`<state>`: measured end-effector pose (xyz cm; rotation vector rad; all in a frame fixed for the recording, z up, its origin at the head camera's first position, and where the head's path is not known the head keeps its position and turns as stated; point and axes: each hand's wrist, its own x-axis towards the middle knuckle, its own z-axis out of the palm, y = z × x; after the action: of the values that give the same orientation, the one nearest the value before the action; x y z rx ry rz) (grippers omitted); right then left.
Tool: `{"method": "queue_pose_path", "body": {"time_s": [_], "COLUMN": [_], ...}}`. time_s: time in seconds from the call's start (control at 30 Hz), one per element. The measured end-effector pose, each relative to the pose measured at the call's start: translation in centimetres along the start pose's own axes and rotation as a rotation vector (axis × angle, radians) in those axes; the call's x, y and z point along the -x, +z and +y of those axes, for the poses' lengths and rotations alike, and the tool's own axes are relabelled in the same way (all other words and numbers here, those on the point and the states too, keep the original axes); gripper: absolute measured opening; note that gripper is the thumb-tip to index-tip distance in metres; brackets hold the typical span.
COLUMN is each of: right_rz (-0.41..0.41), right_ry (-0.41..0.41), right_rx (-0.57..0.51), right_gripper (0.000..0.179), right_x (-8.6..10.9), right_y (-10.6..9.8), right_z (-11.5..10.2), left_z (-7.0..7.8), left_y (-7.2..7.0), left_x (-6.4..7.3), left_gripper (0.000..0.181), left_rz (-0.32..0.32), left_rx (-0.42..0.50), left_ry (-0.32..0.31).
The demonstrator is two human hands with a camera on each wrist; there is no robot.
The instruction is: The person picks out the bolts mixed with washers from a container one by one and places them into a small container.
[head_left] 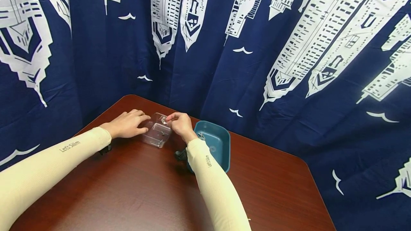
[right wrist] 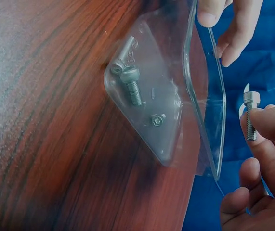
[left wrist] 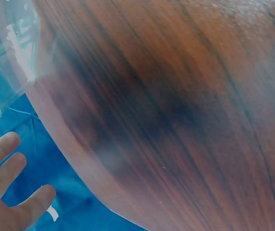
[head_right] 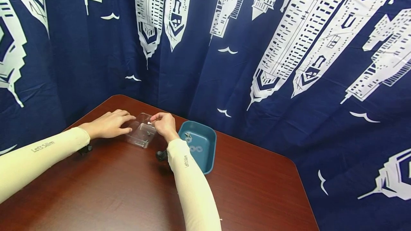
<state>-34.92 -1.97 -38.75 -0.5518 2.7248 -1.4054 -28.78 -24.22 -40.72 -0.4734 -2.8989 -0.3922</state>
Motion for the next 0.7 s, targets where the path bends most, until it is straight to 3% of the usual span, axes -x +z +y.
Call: {"method": "queue_pose_path", "body": {"time_s": [0.7], "right_rz": [-0.008], "right_ry": [-0.007], "right_rx": [0.003], "right_gripper": [0.008], "right_x": [0.28], "right_y": [0.32], "right_z": [0.35], "left_z": [-0.06], "left_y": [0.64], "left_x": [0.17], "left_gripper": [0.054], "left_rz": [0.0], "left_rx": [0.019], "left_ry": [-0.002]}}
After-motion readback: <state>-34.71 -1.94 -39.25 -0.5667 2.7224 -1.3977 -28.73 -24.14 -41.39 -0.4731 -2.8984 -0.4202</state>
